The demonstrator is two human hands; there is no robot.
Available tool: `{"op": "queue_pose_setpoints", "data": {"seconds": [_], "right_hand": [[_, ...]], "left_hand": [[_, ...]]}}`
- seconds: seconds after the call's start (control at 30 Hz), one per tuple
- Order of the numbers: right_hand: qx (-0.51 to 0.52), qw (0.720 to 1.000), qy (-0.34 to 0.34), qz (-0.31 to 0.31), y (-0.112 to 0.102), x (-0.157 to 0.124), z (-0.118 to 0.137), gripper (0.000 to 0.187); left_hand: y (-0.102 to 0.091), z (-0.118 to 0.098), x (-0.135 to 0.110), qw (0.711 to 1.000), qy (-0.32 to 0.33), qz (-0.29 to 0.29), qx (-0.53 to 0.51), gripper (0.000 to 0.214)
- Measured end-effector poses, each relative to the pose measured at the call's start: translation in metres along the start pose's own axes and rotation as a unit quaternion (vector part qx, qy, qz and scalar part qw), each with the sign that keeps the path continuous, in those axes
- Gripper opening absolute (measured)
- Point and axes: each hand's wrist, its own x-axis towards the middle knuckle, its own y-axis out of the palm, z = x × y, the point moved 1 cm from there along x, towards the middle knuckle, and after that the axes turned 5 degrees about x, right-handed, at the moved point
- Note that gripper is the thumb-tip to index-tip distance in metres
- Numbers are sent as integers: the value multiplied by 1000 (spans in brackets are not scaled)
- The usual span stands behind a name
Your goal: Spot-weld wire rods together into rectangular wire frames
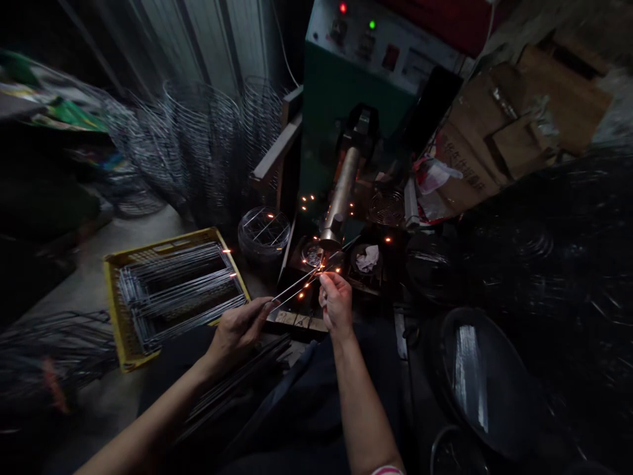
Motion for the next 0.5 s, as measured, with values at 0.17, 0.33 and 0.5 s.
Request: {"op": "queue_pose_setpoints", "data": {"seconds": [0.17, 0.33, 0.5], "right_hand": [[-19, 1000, -5, 2, -2, -2, 0, 33], [-48, 998, -41, -15, -9, 4, 2, 32], [-49, 997, -51, -25, -17, 12, 8, 36]], "left_hand": [[-1, 2, 0, 1000, 7, -5, 2, 19], [9, 7, 9, 1000, 11, 16, -6, 21], [18, 6, 24, 999, 12, 30, -8, 24]]}}
